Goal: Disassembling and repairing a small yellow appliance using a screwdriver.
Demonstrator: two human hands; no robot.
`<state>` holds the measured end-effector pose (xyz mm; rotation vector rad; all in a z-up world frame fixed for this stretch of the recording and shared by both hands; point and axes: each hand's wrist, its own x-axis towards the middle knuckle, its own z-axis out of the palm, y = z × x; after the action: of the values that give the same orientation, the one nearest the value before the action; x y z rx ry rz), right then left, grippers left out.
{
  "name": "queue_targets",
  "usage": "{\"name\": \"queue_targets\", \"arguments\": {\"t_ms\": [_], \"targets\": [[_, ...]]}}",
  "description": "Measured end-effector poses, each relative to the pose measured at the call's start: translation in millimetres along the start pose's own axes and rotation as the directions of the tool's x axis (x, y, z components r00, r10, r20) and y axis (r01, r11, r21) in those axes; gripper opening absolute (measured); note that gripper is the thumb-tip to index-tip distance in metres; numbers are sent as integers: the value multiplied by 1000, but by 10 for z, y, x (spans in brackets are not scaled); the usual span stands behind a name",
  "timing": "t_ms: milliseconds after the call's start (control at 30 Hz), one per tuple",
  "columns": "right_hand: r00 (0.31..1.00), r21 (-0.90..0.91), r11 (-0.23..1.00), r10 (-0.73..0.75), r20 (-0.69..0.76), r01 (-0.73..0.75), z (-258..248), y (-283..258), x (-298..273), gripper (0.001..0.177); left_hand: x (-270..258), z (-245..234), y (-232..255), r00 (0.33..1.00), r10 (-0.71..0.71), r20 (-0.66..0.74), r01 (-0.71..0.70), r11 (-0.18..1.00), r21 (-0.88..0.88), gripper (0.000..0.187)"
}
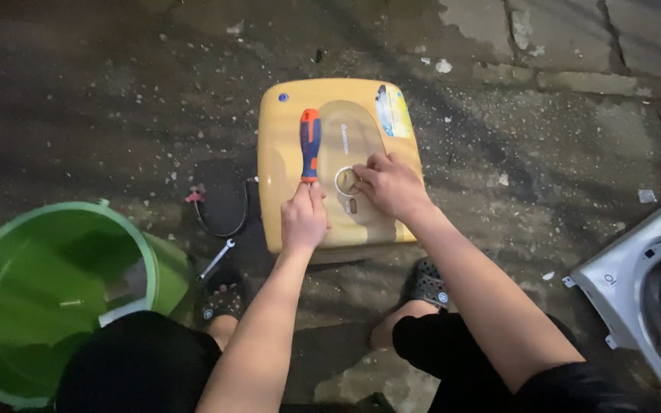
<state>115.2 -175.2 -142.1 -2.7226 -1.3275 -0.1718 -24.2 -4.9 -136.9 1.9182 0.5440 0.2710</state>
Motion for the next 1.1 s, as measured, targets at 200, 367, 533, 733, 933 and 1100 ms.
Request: {"name": "queue_targets", "arguments": {"t_ms": [200,367,533,733,933,1100], "targets": [[985,-204,966,-169,-43,157,95,37,-58,35,-42,54,24,980,97,-172,-106,993,-45,33],[960,-390,878,-236,149,276,-387,-138,170,26,93,164,-204,957,175,-231,-185,982,-23,34],[935,-432,838,-237,264,335,85,-175,213,18,57,178,-237,958,166,-234,-177,984,-24,33],[983,-451,892,-104,-154,24,433,-344,341,17,40,163,-231,953,189,-236,-172,981,92,32],[875,-434,850,-62,481,299,-225,-354,423,21,-5,137,-102,974,104,-199,-104,994,11,35],[912,-429,858,-101,396,281,-238,-415,448,22,-71,32,37,978,105,-178,-115,992,-47,34]]}}
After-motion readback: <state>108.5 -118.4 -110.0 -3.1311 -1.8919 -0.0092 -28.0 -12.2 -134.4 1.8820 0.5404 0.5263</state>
